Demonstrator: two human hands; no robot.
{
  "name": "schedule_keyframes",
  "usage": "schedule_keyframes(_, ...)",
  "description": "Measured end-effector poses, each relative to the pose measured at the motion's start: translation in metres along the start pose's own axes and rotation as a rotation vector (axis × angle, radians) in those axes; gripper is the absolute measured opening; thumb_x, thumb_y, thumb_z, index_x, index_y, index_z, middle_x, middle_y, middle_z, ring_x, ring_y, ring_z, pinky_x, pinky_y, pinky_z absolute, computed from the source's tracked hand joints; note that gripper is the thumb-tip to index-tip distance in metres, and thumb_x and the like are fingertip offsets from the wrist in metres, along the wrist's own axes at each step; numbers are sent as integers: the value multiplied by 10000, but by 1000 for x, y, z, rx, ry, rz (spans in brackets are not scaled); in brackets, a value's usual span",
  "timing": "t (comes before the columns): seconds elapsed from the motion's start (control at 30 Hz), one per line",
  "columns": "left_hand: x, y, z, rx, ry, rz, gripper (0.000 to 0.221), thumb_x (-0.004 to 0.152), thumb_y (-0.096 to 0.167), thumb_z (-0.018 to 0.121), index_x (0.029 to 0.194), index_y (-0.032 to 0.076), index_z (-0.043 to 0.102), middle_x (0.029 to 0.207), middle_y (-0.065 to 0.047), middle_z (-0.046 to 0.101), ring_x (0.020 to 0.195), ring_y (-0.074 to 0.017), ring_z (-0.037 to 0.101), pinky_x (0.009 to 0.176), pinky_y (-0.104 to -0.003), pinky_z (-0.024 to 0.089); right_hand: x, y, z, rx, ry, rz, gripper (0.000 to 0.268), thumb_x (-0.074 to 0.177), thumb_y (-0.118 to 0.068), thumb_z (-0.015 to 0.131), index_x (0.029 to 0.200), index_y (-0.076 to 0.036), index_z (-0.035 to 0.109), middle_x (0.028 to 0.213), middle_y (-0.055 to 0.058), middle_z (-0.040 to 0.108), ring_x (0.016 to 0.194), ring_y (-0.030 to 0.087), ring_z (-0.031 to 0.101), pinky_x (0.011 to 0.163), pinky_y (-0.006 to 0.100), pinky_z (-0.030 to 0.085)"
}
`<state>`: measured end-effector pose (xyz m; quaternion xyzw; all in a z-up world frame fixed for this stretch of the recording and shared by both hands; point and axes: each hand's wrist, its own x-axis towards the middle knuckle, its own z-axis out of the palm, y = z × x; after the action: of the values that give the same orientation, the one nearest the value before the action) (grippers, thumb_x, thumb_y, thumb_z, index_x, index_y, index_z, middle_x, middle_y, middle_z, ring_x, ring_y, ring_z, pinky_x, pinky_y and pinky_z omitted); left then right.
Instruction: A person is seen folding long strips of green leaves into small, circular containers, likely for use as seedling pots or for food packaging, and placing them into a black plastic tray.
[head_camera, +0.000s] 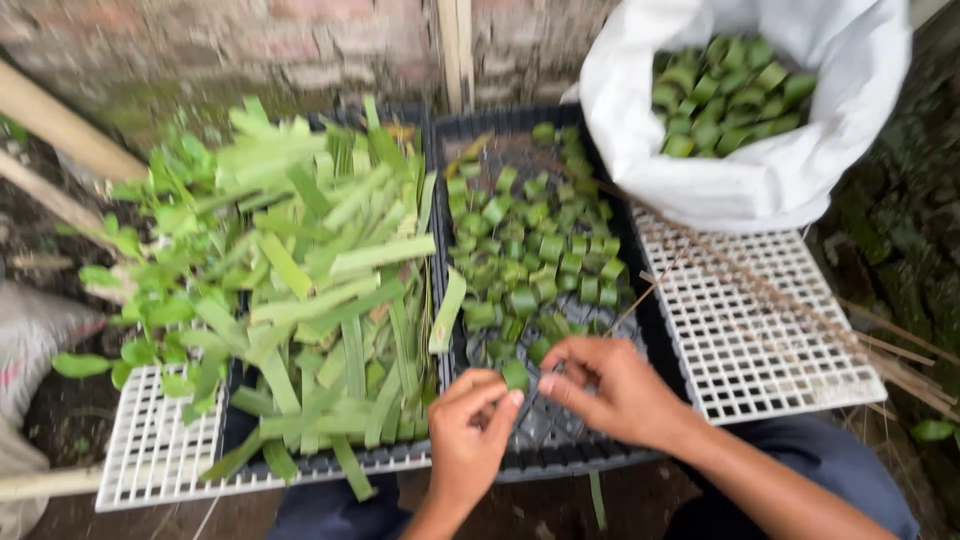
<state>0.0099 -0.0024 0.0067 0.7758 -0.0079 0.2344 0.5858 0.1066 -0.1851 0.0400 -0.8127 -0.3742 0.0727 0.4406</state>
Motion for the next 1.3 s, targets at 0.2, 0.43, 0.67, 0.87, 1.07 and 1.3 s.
schedule_keyframes(0.2,-9,-41,19,-144,4,-157,109,850,133,832,801,44,793,761,-15,653,555,-70,487,498,-247,392,-2,41,16,372,-122,177,218,941,-240,788,780,-115,708,593,-75,376,549,53,321,511,266,254)
schedule_keyframes(0.43,10,-28,-13,-43,-44,-407,167,898,262,794,949,114,851,722,8,728,558,-68,539,556,-308,460,52,72,-6,428,-278,177,102,858,-126,777,803,-65,837,757,29,799,699,126,698,693,283,536)
schedule_keyframes(0.67,54,-11,-81,332,-194,-410,231,947,240,685,1157,203,774,1131,21,817,484,22,491,402,-137,412,60,25,-38,296,-75,568,605,835,-350,671,1388,-108,640,1242,124,814,1172,262,769,1110,431,546)
schedule_keyframes(0.87,118,-85,-123,835,-304,-585,248,964,22,624,1015,193,795,1148,13,791,704,-82,745,611,-216,645,14,109,-28,456,-206,627,349,932,-138,786,1249,5,817,639,33,392,529,155,378,583,292,329)
schedule_keyframes(1.07,91,-91,-127,942,-338,-671,119,914,179,757,966,267,817,1000,77,802,903,-137,773,924,-385,632,-1,122,-24,359,-200,605,288,899,-112,824,1161,-3,873,600,21,402,525,120,336,524,306,282)
schedule_keyframes(1.3,79,-89,-112,1008,-381,-653,249,900,257,805,1141,249,744,1279,-27,702,1121,-200,712,1034,-410,574,-10,124,-15,266,-263,634,253,867,-158,886,1095,-54,920,601,-2,437,530,120,379,540,290,322)
